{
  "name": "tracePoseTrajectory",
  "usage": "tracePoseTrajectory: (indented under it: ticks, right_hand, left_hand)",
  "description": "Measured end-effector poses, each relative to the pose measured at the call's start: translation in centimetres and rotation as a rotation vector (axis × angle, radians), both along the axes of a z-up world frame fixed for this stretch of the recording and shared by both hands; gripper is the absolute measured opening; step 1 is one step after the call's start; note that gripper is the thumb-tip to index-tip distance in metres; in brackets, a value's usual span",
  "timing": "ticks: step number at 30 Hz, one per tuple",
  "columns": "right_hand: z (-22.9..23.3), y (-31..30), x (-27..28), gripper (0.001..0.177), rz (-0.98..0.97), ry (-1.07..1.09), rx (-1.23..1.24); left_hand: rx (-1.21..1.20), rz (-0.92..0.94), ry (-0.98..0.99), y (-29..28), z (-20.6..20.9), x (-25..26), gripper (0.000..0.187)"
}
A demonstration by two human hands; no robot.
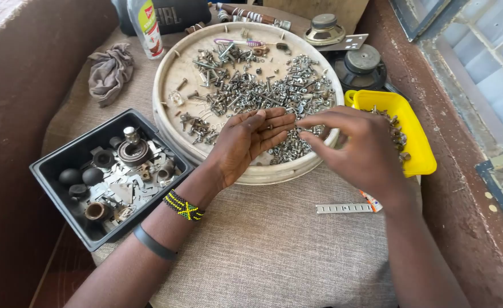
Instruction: Sorting various metal screws and small hardware from a large round tray into a smaller yellow plastic bin.
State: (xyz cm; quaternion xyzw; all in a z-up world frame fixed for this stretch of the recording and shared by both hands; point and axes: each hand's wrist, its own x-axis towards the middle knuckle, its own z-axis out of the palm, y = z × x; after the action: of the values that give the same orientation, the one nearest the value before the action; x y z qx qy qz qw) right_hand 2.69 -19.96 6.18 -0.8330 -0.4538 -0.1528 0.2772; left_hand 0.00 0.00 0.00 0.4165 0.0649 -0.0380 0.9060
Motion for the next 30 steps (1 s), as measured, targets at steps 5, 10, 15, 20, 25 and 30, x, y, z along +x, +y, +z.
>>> tracePoseTrajectory:
  ticks: [5,10,15,20,25,30]
  right_hand:
    - [-1.1,3.7,0.9,0.023,0.015,-0.057,-0.087]
    - [-3.0,4.6,1.6,0.011,-0.035,-0.102,-0.106]
    - [-3.4,3.9,1.2,0.011,-0.115,-0.202,-0.257]
    - [-2.2,3.2,1.1,0.009,-0.039,-0.158,-0.198]
    - [0.0,-0.8,1.0,0.010,0.001,-0.053,-0.036]
    - [1.1,-8.5,2.3,0.011,-0.347,-0.162,-0.071]
  left_hand:
    - [-0.021,-0.011,-0.067,0.4,-2.1,0.7,0.051]
    - [0.083,-0.049,-0.158,0.4,-4.3,1.9,0.056]
    - [0.145,-0.082,-0.242,0.4,-5.1,1.8,0.051]
    - [0.214,-0.119,-0.278,-0.1,-3.7,1.1,0.052]
    - [0.256,-0.170,-0.404,-0.5,-3.2,0.8,0.052]
    - [0.277,-0.129,-0.222,-0.9,-1.3,-0.1,0.030]
